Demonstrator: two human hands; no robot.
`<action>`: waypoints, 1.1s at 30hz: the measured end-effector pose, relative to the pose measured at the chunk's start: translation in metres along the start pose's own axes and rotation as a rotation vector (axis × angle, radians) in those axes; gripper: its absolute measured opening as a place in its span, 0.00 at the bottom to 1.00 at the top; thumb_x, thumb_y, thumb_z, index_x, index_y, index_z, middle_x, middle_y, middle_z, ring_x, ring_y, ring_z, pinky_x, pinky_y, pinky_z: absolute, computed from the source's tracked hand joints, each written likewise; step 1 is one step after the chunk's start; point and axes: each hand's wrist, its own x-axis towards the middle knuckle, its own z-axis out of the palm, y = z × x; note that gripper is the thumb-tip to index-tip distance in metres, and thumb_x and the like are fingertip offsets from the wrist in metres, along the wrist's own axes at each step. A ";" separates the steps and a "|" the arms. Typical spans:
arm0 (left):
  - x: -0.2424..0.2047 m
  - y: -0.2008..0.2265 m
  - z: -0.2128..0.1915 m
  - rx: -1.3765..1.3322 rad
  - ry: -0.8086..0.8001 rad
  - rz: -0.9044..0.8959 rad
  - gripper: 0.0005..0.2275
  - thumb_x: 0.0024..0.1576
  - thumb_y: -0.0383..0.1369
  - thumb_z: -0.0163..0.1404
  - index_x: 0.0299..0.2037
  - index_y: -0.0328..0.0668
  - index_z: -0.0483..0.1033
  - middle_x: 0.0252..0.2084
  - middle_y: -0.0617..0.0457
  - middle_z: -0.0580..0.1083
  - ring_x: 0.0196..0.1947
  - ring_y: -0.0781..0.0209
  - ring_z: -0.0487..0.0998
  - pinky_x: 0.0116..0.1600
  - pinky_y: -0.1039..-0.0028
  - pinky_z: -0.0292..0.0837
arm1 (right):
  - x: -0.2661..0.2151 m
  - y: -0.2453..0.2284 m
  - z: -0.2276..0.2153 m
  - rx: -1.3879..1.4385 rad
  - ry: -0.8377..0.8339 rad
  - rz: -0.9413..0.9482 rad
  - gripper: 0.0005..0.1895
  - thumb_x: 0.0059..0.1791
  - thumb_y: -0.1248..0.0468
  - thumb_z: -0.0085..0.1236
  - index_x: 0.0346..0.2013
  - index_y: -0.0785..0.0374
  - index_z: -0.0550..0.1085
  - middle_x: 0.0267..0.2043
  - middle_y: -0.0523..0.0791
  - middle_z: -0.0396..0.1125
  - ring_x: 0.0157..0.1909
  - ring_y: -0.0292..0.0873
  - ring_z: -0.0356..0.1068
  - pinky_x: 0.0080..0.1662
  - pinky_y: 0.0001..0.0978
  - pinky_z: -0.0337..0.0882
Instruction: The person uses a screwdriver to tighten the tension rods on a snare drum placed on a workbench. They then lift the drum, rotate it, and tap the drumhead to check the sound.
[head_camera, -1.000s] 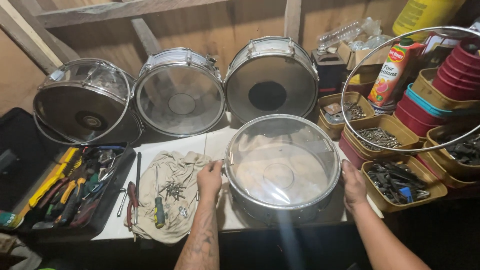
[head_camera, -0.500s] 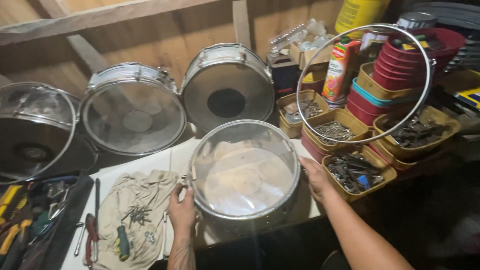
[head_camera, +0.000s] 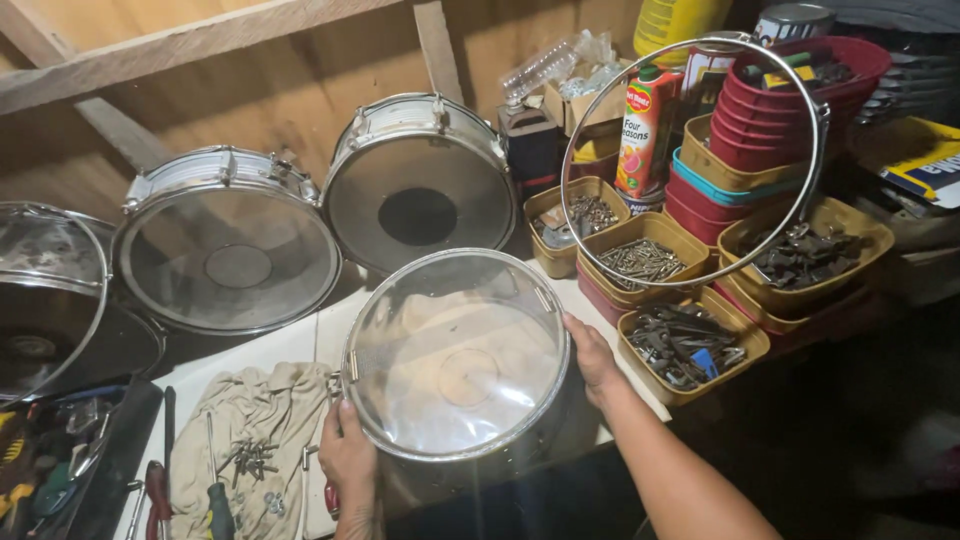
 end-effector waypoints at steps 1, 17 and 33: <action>0.002 -0.005 0.002 0.004 0.004 0.001 0.22 0.61 0.54 0.42 0.60 0.60 0.78 0.57 0.47 0.77 0.59 0.40 0.74 0.62 0.55 0.66 | 0.003 0.003 0.000 0.003 -0.003 0.003 0.29 0.50 0.50 0.52 0.55 0.70 0.77 0.57 0.51 0.74 0.59 0.44 0.71 0.63 0.33 0.67; 0.003 -0.011 0.011 0.011 0.029 0.009 0.25 0.62 0.57 0.38 0.59 0.58 0.79 0.57 0.46 0.77 0.58 0.39 0.74 0.61 0.59 0.66 | 0.013 0.011 -0.001 0.008 0.053 0.010 0.21 0.51 0.52 0.51 0.44 0.66 0.80 0.46 0.48 0.76 0.48 0.43 0.73 0.53 0.34 0.70; -0.073 0.036 -0.052 -0.330 -0.538 0.042 0.56 0.28 0.57 0.56 0.75 0.56 0.53 0.74 0.48 0.58 0.72 0.47 0.61 0.73 0.44 0.54 | -0.017 0.012 -0.026 -0.162 -0.396 -0.150 0.51 0.35 0.47 0.64 0.70 0.60 0.62 0.66 0.49 0.65 0.67 0.46 0.63 0.67 0.40 0.60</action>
